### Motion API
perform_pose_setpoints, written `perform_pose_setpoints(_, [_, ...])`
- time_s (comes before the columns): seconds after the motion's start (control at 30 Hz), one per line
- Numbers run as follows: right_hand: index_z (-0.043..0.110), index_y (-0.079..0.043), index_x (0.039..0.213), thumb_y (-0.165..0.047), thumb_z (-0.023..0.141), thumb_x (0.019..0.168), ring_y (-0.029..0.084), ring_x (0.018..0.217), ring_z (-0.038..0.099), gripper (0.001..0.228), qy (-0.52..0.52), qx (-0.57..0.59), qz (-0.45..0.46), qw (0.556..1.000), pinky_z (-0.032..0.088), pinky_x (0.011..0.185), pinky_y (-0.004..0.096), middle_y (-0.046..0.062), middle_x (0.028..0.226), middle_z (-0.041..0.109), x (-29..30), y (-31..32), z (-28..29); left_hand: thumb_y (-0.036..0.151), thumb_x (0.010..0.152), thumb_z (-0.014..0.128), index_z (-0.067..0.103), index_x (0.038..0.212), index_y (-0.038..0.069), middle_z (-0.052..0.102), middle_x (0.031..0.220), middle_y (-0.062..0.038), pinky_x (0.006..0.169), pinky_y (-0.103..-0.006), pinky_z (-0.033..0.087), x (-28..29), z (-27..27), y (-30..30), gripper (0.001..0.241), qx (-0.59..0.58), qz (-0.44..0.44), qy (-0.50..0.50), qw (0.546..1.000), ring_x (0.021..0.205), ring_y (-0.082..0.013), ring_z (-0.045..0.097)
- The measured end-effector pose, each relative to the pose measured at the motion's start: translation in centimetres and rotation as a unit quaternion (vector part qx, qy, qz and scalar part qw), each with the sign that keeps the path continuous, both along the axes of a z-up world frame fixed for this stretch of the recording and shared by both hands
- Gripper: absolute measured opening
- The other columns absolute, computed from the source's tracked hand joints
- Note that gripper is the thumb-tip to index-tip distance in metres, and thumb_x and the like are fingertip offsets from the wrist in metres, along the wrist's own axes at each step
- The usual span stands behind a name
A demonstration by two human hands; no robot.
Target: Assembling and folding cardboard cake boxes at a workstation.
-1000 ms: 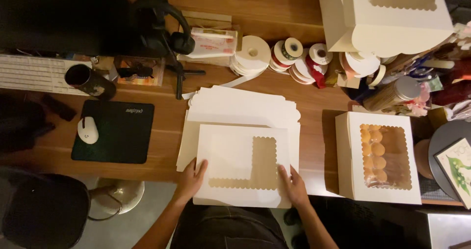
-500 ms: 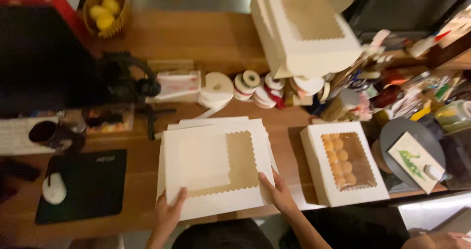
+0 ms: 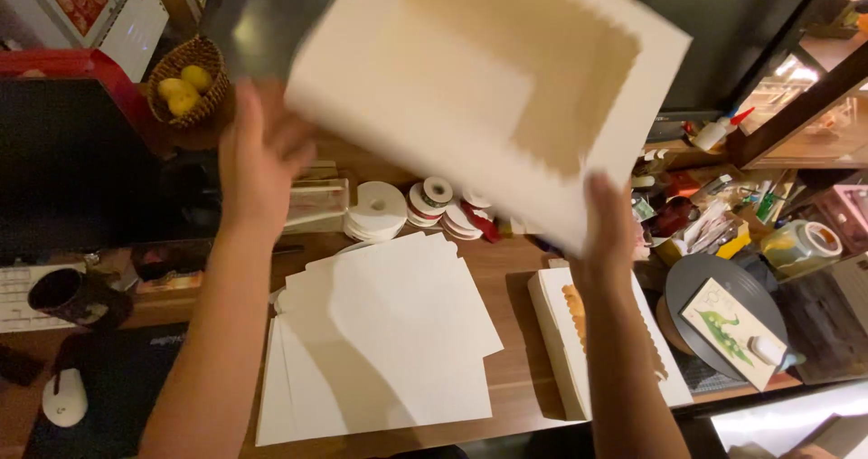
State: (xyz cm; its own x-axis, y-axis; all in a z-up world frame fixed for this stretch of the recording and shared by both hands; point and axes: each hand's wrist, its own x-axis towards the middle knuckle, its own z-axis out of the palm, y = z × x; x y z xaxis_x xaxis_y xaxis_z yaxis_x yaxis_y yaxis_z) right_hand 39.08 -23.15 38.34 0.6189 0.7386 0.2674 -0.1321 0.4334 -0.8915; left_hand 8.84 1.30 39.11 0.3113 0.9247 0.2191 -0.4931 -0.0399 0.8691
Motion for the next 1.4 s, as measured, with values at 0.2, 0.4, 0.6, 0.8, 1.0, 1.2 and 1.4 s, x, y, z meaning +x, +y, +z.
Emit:
perform_pose_setpoints(0.2, [-0.019,-0.019,0.156,-0.063,0.073,0.074,0.045,0.105,0.066,0.131,0.087,-0.152,-0.153,0.972,0.064,0.072,0.059,0.028,0.142,0.044,3.1,11.9,0.9,0.037,0.095,0.067,0.058,0.145,0.008,0.066,0.133,-0.016,0.086,-0.0399,0.05,7.4,-3.8,0.5,0.059,0.057,0.072,0.122,0.988,0.108,-0.024,0.066])
perform_pose_setpoints(0.4, [-0.012,-0.018,0.159,-0.079,0.064,0.071,0.044,0.099,0.065,0.131,0.099,-0.309,-0.15,0.934,0.063,0.067,0.06,0.028,0.142,0.033,3.3,13.0,-3.2,0.032,0.09,0.078,0.065,0.12,-0.002,0.071,0.116,-0.019,0.098,-0.0354,0.053,0.2,-32.4,-6.0,0.047,0.034,0.14,0.418,0.897,0.111,-0.0284,0.068])
perform_pose_setpoints(0.6, [0.039,-0.01,0.159,-0.084,0.07,0.066,0.041,0.09,0.07,0.123,0.124,-0.215,-0.026,0.968,0.067,0.063,0.051,0.036,0.126,0.053,4.4,12.9,-5.9,0.051,0.074,0.084,0.067,0.119,0.0,0.067,0.121,-0.024,0.105,-0.0486,0.049,-10.9,-45.7,-15.6,0.07,-0.123,0.101,0.7,0.696,0.119,-0.0406,0.061])
perform_pose_setpoints(0.8, [0.005,-0.002,0.156,-0.042,0.091,0.088,0.052,0.12,0.069,0.117,0.265,-0.113,-0.02,0.957,0.064,0.092,0.045,0.034,0.147,0.031,4.0,13.2,-6.4,0.052,0.073,0.083,0.056,0.132,0.005,0.061,0.129,-0.022,0.102,-0.055,0.048,-8.0,-37.0,-17.0,0.08,-0.179,0.075,0.697,0.69,0.124,-0.0401,0.058])
perform_pose_setpoints(1.0, [0.053,0.001,0.114,-0.03,0.078,0.096,0.02,0.072,0.07,0.044,0.002,-0.226,-0.036,0.973,0.055,0.055,0.031,0.011,0.098,0.062,0.4,10.0,-12.3,0.051,0.07,0.089,0.044,0.141,0.002,0.048,0.139,-0.023,0.1,-0.0597,0.042,-6.9,-34.4,-16.6,0.098,-0.194,0.065,0.752,0.627,0.134,-0.0428,0.041])
perform_pose_setpoints(1.2, [0.066,-0.002,0.125,-0.053,0.085,0.077,0.038,0.113,0.068,0.073,-0.393,-0.552,-0.041,0.735,0.054,0.094,0.046,0.023,0.121,0.07,2.6,0.5,-41.0,0.042,0.061,0.093,0.038,0.146,-0.006,0.043,0.145,-0.021,0.099,-0.0619,0.038,-12.1,-39.0,-17.4,0.112,-0.089,0.173,0.702,0.685,0.134,-0.0423,0.038])
perform_pose_setpoints(1.4, [0.064,-0.002,0.128,-0.051,0.079,0.08,0.042,0.109,0.068,0.07,-0.353,-0.572,-0.055,0.738,0.054,0.092,0.049,0.025,0.123,0.067,-4.1,-2.7,-40.6,0.042,0.065,0.095,0.052,0.141,0.0,0.059,0.136,-0.023,0.107,-0.057,0.038,-15.8,-42.9,-16.8,0.097,-0.051,0.154,0.661,0.733,0.125,-0.0425,0.051])
